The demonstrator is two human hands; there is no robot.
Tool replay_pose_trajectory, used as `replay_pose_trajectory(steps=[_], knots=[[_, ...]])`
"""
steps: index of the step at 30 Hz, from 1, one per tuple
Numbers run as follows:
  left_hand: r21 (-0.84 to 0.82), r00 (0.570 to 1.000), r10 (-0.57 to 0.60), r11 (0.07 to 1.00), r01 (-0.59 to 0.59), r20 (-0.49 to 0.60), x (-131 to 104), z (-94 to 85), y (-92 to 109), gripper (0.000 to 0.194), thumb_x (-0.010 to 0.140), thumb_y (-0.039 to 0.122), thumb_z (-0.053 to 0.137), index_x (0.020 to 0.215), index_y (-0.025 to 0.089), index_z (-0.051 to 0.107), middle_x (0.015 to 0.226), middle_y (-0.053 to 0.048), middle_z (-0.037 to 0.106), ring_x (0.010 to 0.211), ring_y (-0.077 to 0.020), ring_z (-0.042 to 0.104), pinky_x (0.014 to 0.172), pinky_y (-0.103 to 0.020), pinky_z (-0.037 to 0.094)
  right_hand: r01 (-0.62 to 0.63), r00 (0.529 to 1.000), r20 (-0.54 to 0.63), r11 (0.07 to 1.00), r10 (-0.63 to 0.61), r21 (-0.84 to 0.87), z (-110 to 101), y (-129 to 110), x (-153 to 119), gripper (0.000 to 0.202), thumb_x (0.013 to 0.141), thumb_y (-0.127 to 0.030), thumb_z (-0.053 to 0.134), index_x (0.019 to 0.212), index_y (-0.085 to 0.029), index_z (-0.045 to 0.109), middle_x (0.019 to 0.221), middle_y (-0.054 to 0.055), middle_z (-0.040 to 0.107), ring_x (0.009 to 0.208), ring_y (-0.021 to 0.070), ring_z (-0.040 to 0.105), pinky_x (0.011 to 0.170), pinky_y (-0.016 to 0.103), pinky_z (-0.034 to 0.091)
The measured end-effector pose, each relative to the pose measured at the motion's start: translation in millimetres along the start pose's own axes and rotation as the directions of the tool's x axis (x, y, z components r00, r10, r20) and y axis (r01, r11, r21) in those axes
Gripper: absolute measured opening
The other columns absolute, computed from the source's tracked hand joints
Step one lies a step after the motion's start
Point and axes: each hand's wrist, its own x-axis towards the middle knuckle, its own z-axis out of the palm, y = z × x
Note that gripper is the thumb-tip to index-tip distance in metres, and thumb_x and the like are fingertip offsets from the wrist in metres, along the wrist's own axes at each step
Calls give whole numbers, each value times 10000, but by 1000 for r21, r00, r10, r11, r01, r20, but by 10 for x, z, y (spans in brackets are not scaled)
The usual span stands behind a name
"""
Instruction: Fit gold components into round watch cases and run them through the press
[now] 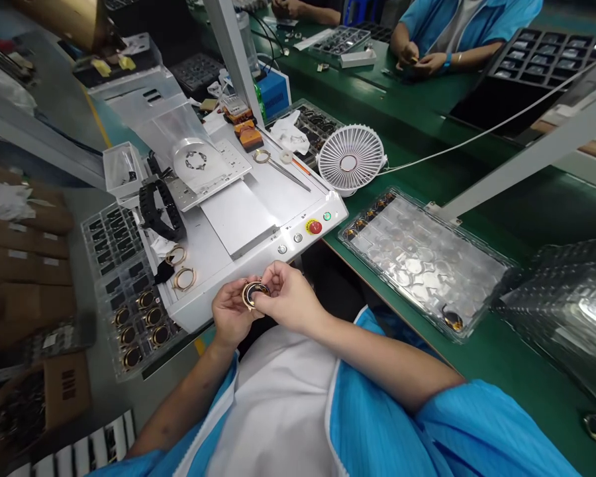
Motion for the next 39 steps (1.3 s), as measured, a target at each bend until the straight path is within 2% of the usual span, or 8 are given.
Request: replay_pose_trajectory(steps=[7, 15, 20, 25, 29, 32, 35, 39], knots=[[83, 997, 32, 996, -26, -67, -29, -34, -36, 641, 456, 272, 1049, 1041, 252, 789, 1030, -52, 837, 904, -234, 818, 784, -281, 678, 35, 999, 31, 996, -32, -82, 37, -23, -10, 271, 630, -198, 696, 772, -229, 467, 614, -100, 534, 521, 78, 493, 479, 206, 369], [178, 994, 21, 984, -2, -107, -51, -62, -76, 630, 448, 381, 1043, 1005, 244, 783, 1001, -53, 839, 877, -250, 820, 782, -328, 689, 3, 999, 51, 997, 1, -76, 37, -8, 0, 310, 650, -209, 705, 803, -247, 438, 593, -104, 528, 506, 101, 551, 472, 215, 418], [179, 993, 7, 984, 15, -121, -67, -83, -96, 632, 453, 337, 1047, 1024, 259, 787, 1029, -43, 836, 906, -259, 817, 803, -341, 692, 20, 999, 33, 998, -18, -60, 30, 38, 33, 338, 656, -221, 746, 811, -243, 446, 607, -102, 550, 512, 92, 533, 471, 204, 422], [171, 993, 93, 982, -78, -79, -55, -67, -75, 606, 531, 229, 1023, 1088, 301, 798, 1075, -21, 829, 920, -243, 816, 815, -334, 692, -115, 987, 105, 992, 121, -60, -90, 4, 95, 435, 629, -326, 893, 817, -210, 518, 619, -48, 665, 535, 115, 629, 497, 206, 496], [204, 994, 100, 975, -89, -41, -73, -71, -81, 583, 552, 203, 1014, 1085, 320, 809, 1090, -18, 824, 958, -272, 810, 868, -399, 696, -217, 956, 182, 971, 231, -97, -214, 53, 144, 534, 571, -495, 970, 691, -173, 561, 559, 13, 681, 494, 119, 630, 462, 205, 521], [245, 997, 67, 968, -54, -44, -90, -82, -104, 559, 544, 226, 1016, 1059, 318, 820, 1091, -26, 822, 967, -296, 808, 900, -456, 690, -225, 954, 195, 974, 226, -27, -233, 123, 174, 589, 529, -530, 990, 637, -176, 531, 531, 17, 676, 456, 116, 622, 444, 205, 535], [234, 995, 77, 970, -61, -62, -72, -68, -118, 540, 593, 222, 997, 1093, 313, 813, 1106, -39, 821, 1010, -290, 799, 907, -430, 684, -210, 961, 177, 978, 210, -18, -194, 140, 221, 610, 507, -551, 994, 639, -176, 532, 527, 13, 677, 451, 121, 629, 432, 207, 547], [195, 982, 96, 979, -62, -165, -3, -29, -78, 479, 723, 351, 937, 1168, 260, 785, 1163, -89, 808, 1085, -281, 779, 957, -405, 655, -155, 969, 164, 971, 185, -181, -205, 18, 412, 608, 497, -529, 1011, 769, -174, 599, 548, -8, 674, 466, 136, 646, 396, 198, 535]])
